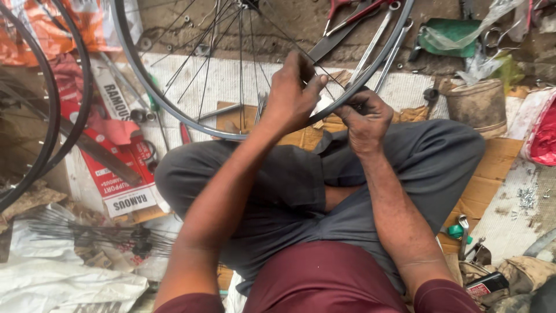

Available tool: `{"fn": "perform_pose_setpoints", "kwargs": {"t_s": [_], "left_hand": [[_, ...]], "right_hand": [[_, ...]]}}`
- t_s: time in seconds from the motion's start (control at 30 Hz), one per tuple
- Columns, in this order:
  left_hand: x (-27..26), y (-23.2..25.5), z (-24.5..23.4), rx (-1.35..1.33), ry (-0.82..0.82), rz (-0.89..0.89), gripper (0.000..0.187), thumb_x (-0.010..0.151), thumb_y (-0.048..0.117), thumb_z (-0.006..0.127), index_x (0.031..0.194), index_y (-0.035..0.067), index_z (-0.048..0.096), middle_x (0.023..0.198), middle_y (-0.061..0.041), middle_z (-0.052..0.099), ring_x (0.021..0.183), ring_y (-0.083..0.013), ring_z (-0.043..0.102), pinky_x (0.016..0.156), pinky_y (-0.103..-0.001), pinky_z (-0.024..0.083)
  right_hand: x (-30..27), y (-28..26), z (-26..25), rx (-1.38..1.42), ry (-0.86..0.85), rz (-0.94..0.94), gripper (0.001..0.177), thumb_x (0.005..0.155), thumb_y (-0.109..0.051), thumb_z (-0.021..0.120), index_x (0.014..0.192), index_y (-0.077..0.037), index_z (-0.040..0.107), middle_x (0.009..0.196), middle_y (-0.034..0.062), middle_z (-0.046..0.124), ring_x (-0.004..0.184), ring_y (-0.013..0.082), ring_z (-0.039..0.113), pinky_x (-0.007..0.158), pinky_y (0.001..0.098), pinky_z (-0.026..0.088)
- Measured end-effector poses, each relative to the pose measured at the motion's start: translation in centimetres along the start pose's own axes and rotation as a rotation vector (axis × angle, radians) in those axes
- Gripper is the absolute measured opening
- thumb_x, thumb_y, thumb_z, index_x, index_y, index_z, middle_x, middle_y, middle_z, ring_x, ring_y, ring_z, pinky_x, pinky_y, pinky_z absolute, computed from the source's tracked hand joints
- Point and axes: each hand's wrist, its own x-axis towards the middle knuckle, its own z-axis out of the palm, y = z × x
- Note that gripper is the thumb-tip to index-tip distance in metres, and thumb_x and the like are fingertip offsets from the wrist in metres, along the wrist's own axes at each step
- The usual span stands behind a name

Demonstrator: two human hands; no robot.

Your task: The person sits on the floor and works on a bicycle wheel, using a wrench to tighten the spokes. They rotate the wheel to access different sections and continue adjusting the tension of the spokes.

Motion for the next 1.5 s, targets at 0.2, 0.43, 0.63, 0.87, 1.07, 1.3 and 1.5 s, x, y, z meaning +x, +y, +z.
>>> {"fn": "perform_pose_setpoints", "kwargs": {"t_s": [0.2, 0.43, 0.63, 0.87, 1.07, 1.3, 1.5], "left_hand": [[2.8, -1.7, -0.1, 0.111, -0.494, 0.019, 0.028, 0.101, 0.028, 0.063, 0.105, 0.000, 0.064, 0.084, -0.022, 0.068, 0.076, -0.0365, 0.065, 0.072, -0.048, 0.050], [2.1, -1.5, -0.5, -0.243, -0.622, 0.053, 0.026, 0.099, 0.025, 0.063, 0.105, -0.001, 0.064, 0.090, -0.022, 0.070, 0.083, -0.0358, 0.065, 0.075, -0.045, 0.052], [1.3, 1.2, 0.3, 0.139, -0.557, -0.076, 0.038, 0.106, 0.038, 0.058, 0.103, 0.002, 0.069, 0.093, -0.018, 0.073, 0.088, -0.0313, 0.067, 0.082, -0.045, 0.051], [1.6, 0.1, -0.4, -0.146, -0.565, 0.029, 0.036, 0.098, 0.035, 0.058, 0.110, 0.001, 0.066, 0.093, -0.015, 0.073, 0.087, -0.0280, 0.071, 0.078, -0.043, 0.054], [2.2, -1.0, -0.1, -0.104, -0.628, 0.053, 0.037, 0.099, 0.038, 0.059, 0.108, 0.003, 0.067, 0.094, -0.015, 0.073, 0.086, -0.0277, 0.070, 0.078, -0.043, 0.054], [0.9, -0.2, 0.6, 0.148, -0.543, -0.026, 0.043, 0.104, 0.045, 0.052, 0.104, 0.006, 0.071, 0.089, -0.016, 0.072, 0.085, -0.0311, 0.068, 0.076, -0.045, 0.051], [1.2, -1.3, 0.5, -0.137, -0.522, 0.106, 0.044, 0.103, 0.045, 0.053, 0.110, 0.003, 0.067, 0.094, -0.018, 0.073, 0.091, -0.0362, 0.070, 0.079, -0.046, 0.055]], "right_hand": [[0.5, -0.5, -0.5, -0.163, 0.011, 0.038, 0.016, 0.088, 0.014, 0.076, 0.099, 0.005, 0.069, 0.093, 0.0123, 0.074, 0.084, 0.0156, 0.072, 0.076, 0.0284, 0.062], [0.4, -0.2, -0.8, -0.034, -0.052, -0.059, 0.018, 0.088, 0.015, 0.077, 0.102, 0.007, 0.069, 0.098, 0.0148, 0.074, 0.089, 0.0182, 0.072, 0.084, 0.0318, 0.064], [0.9, -0.2, -1.6, 0.056, -0.113, -0.066, 0.020, 0.087, 0.011, 0.079, 0.104, 0.006, 0.069, 0.100, 0.0157, 0.074, 0.092, 0.0200, 0.074, 0.086, 0.0334, 0.065], [0.8, -0.1, -1.6, 0.062, -0.169, -0.093, 0.021, 0.089, 0.009, 0.079, 0.108, 0.006, 0.070, 0.105, 0.0149, 0.075, 0.095, 0.0186, 0.074, 0.089, 0.0325, 0.065], [0.5, -0.9, -1.0, 0.050, -0.182, -0.056, 0.021, 0.089, 0.010, 0.079, 0.107, 0.005, 0.070, 0.109, 0.0154, 0.075, 0.101, 0.0198, 0.074, 0.092, 0.0325, 0.064], [0.4, -1.1, -0.7, 0.029, -0.209, -0.102, 0.019, 0.092, 0.010, 0.078, 0.108, 0.006, 0.070, 0.105, 0.0165, 0.074, 0.098, 0.0208, 0.075, 0.090, 0.0332, 0.066], [0.5, -0.9, -1.1, 0.104, -0.181, -0.096, 0.019, 0.091, 0.010, 0.077, 0.107, 0.006, 0.069, 0.105, 0.0165, 0.075, 0.099, 0.0211, 0.076, 0.091, 0.0326, 0.066]]}}
